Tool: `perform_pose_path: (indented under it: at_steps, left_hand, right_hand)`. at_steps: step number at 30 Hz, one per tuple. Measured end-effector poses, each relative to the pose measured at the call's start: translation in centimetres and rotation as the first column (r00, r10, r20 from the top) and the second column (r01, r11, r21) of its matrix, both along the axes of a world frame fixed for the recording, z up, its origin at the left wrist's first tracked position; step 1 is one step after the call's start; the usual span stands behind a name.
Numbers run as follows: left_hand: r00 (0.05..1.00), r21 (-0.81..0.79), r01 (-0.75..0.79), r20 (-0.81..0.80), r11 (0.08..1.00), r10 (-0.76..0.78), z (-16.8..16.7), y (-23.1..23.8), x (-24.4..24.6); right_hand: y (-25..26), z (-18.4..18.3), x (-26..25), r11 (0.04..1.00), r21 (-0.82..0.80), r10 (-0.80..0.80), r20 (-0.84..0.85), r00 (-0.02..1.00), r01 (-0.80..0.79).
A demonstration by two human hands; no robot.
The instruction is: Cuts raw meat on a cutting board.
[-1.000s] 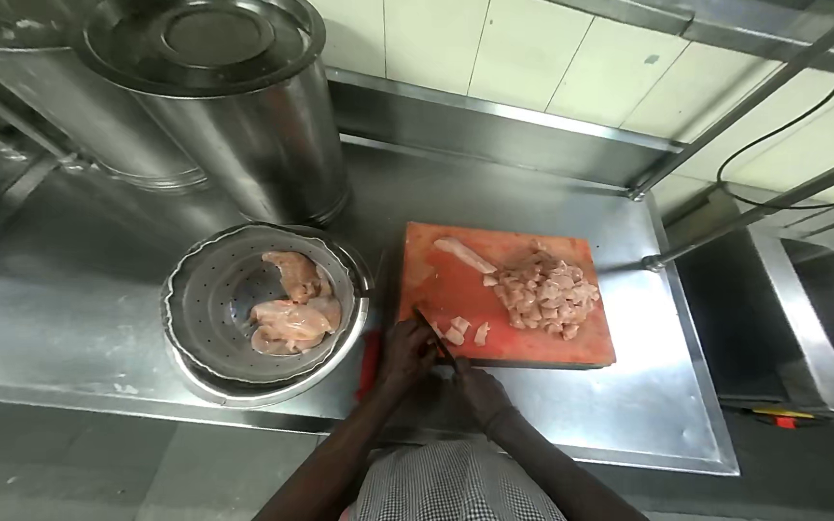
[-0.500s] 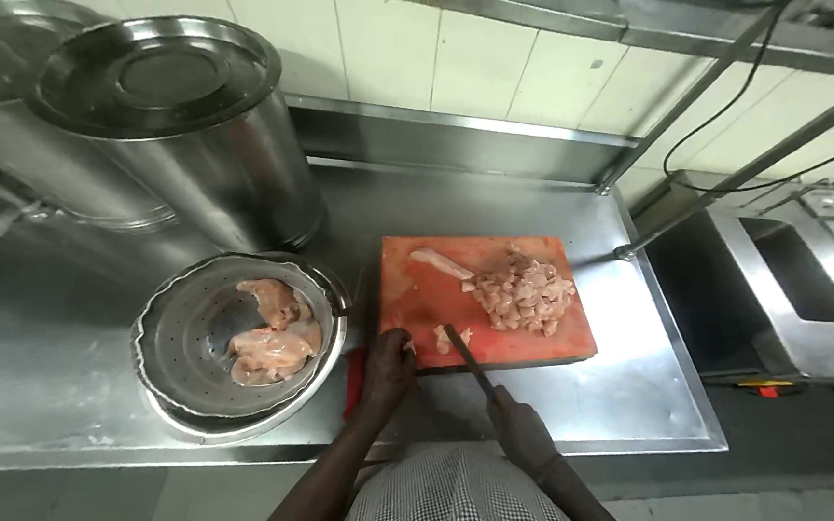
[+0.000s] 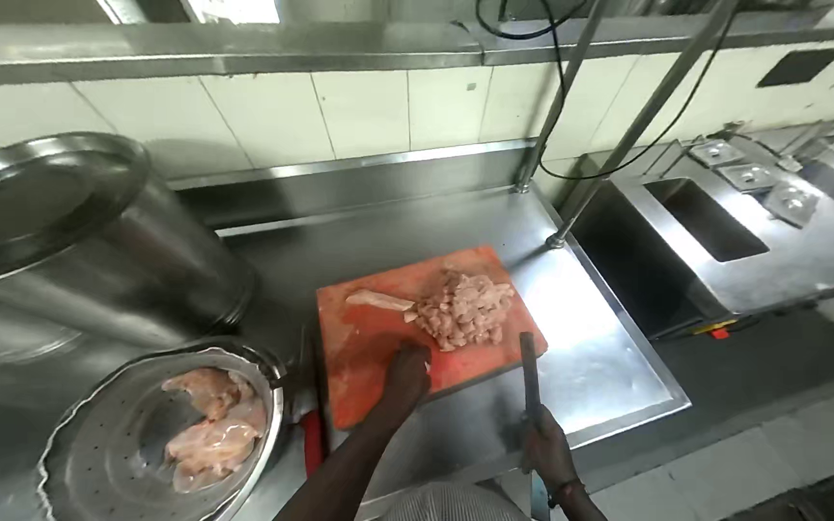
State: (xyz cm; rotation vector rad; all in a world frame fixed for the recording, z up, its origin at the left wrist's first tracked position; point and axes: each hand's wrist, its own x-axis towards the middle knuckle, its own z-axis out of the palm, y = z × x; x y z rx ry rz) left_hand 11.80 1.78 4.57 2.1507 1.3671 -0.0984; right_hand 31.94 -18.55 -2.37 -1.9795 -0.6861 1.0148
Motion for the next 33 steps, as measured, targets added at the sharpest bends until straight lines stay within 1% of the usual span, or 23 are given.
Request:
perform_pose_path:
  at_steps: [2,3,5,7,8,9,10,11,13,14,16,18,20,21,23,24,25,26,27,28,29,31,33]
  left_hand:
    - [0.996,0.006,0.084,0.040,0.996,-0.085,0.4,0.5,0.8]
    - [0.991,0.023,0.105,0.080,0.994,-0.106,0.9,0.9,1.4]
    - [0.984,0.059,0.106,0.139,0.993,-0.113,2.9,1.7,3.0]
    - [0.964,0.174,0.095,0.231,0.980,-0.134,5.3,2.5,5.0]
    - [0.943,0.251,0.100,0.283,0.963,-0.172,6.1,2.9,6.1]
    - [0.932,0.297,0.122,0.293,0.947,-0.213,6.9,3.3,7.3]
    - [0.932,0.327,0.170,0.253,0.929,-0.260,7.1,3.7,8.4]
    - [0.938,0.333,0.238,0.167,0.912,-0.305,6.8,4.1,9.3]
    - [0.928,0.303,0.364,-0.033,0.881,-0.372,4.7,4.8,10.5]
    - [0.918,0.304,0.394,-0.086,0.868,-0.387,3.3,5.0,10.6]
    - [0.913,0.330,0.407,-0.109,0.852,-0.394,2.1,5.0,10.8]
    - [0.908,0.355,0.414,-0.097,0.838,-0.407,2.4,4.6,10.7]
    - [0.904,0.400,0.403,-0.032,0.823,-0.427,3.3,4.6,9.8]
    - [0.905,0.448,0.369,0.028,0.815,-0.425,3.5,5.1,9.2]
    - [0.921,0.531,0.233,0.147,0.815,-0.359,2.9,6.7,7.5]
    - [0.950,0.523,0.160,0.150,0.837,-0.276,2.6,7.8,6.3]
    - [0.980,0.495,0.092,0.110,0.864,-0.168,2.5,8.9,4.9]
    - [0.998,0.451,0.038,0.024,0.891,-0.055,2.2,10.0,3.3]
    - [0.995,0.394,-0.013,-0.086,0.919,0.050,1.8,11.1,1.6]
    - [0.982,0.338,-0.065,-0.146,0.939,0.120,1.4,11.8,-0.2]
    - [0.974,0.305,-0.094,-0.171,0.948,0.152,0.9,12.4,-2.0]
    - [0.971,0.282,-0.121,-0.167,0.952,0.173,0.4,12.7,-4.5]
    - [0.969,0.249,-0.131,-0.173,0.960,0.177,0.8,12.5,-5.3]
  right_hand:
    - [0.5,-0.6,0.1,0.999,0.023,-0.031,0.007,1.000,0.031]
    - [0.7,-0.8,0.1,1.000,0.018,-0.024,0.029,0.999,0.023]
    - [0.8,-1.0,0.1,1.000,0.016,-0.007,0.076,0.997,0.006]
    - [0.4,-0.9,0.0,0.999,0.039,-0.004,0.133,0.991,-0.001]
    - [0.2,-1.0,-0.1,0.998,0.056,-0.005,0.161,0.987,-0.004]
    - [0.1,-1.0,-0.2,0.998,0.068,-0.006,0.173,0.985,-0.006]
    - [0.0,-1.0,-0.2,0.997,0.079,-0.008,0.170,0.985,-0.006]
    - [-0.1,-1.1,-0.2,0.996,0.091,-0.010,0.160,0.987,-0.004]
    - [-0.3,-1.1,-0.4,0.993,0.120,-0.026,0.150,0.988,0.008]
    - [-0.3,-1.2,-0.5,0.991,0.134,-0.030,0.156,0.987,0.009]
    - [-0.4,-1.3,-0.5,0.988,0.156,-0.038,0.181,0.983,0.010]
    - [-0.6,-1.4,-0.5,0.986,0.168,-0.050,0.186,0.981,0.018]
    - [-0.7,-1.3,-0.6,0.984,0.176,-0.048,0.180,0.983,0.016]
    - [-0.7,-1.3,-0.6,0.985,0.173,-0.044,0.178,0.983,0.013]
    - [-0.6,-1.1,-0.7,0.986,0.167,-0.040,0.162,0.986,0.012]
    - [-0.7,-1.1,-0.7,0.986,0.165,-0.039,0.151,0.988,0.014]
    - [-0.7,-1.1,-0.6,0.986,0.166,-0.043,0.138,0.989,0.019]
    - [-0.7,-1.1,-0.6,0.986,0.165,-0.047,0.122,0.991,0.027]
    - [-0.7,-1.1,-0.6,0.987,0.160,-0.051,0.107,0.993,0.034]
    - [-0.7,-1.1,-0.6,0.987,0.154,-0.057,0.100,0.993,0.042]
    - [-0.7,-1.3,-0.5,0.987,0.152,-0.060,0.099,0.993,0.045]
    - [-0.6,-1.4,-0.4,0.986,0.159,-0.061,0.119,0.991,0.042]
    - [-0.5,-1.6,-0.5,0.984,0.170,-0.070,0.129,0.989,0.048]
